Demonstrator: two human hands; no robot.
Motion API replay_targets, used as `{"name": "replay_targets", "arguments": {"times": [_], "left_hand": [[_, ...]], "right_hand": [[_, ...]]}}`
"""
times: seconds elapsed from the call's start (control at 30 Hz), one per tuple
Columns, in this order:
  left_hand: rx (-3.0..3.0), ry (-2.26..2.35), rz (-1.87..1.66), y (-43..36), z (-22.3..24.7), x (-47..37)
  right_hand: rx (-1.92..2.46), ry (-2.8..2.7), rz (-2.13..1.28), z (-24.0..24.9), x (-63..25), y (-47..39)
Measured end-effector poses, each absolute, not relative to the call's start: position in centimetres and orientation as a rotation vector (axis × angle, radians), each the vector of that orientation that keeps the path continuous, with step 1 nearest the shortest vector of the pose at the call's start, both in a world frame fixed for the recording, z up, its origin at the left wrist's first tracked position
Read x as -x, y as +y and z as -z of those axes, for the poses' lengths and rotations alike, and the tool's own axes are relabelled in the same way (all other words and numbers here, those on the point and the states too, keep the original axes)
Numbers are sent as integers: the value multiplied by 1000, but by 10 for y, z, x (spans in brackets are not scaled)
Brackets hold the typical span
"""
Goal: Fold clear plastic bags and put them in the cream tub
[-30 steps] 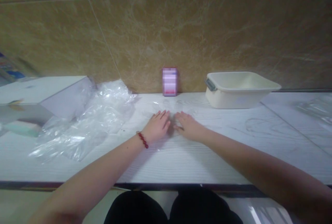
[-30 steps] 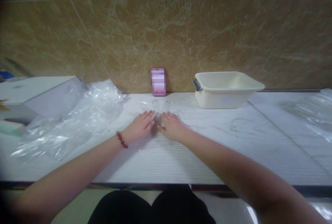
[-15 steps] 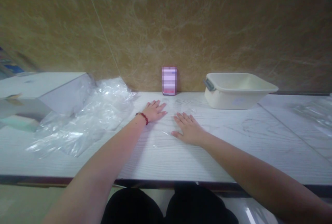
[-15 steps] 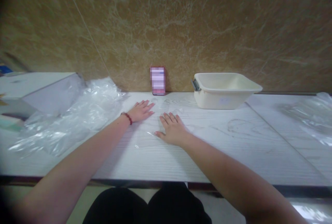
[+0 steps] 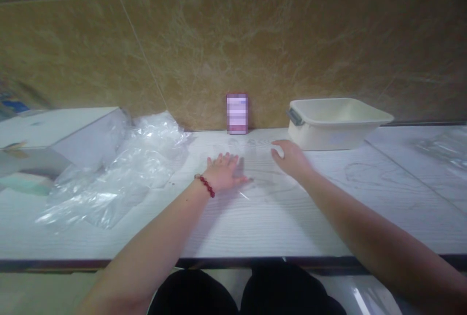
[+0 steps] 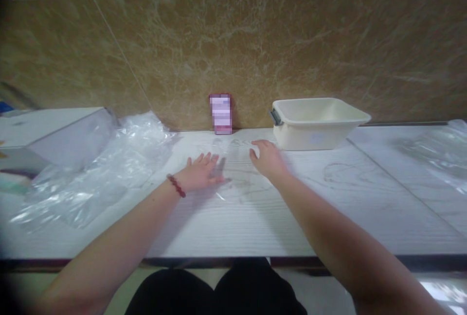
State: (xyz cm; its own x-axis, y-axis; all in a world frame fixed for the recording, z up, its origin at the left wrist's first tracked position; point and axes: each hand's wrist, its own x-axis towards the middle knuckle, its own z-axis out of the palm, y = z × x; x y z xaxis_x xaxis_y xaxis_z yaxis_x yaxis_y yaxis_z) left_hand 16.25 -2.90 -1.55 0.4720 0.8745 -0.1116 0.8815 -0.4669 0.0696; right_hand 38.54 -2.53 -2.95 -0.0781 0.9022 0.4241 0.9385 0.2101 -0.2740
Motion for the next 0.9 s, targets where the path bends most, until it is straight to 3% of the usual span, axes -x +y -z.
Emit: {"name": "replay_targets", "arguments": {"times": [0.17,0.53,0.77,0.9], "left_hand": [[-2748,1359,18,-46,24,-187],[-2772,1243,-107,-46,35,-187],[-2441,1396,-765,-32,32,-191],[-1923,1339,-879,-25,37,-192]], "right_hand": [[1947,-1990,76,39,-416,-6],[1706,-1863,-192,36,-393,-15],[1584,-1898,-388,34,-386,-26],[1504,-1907,-357,29,-379,-30]]}}
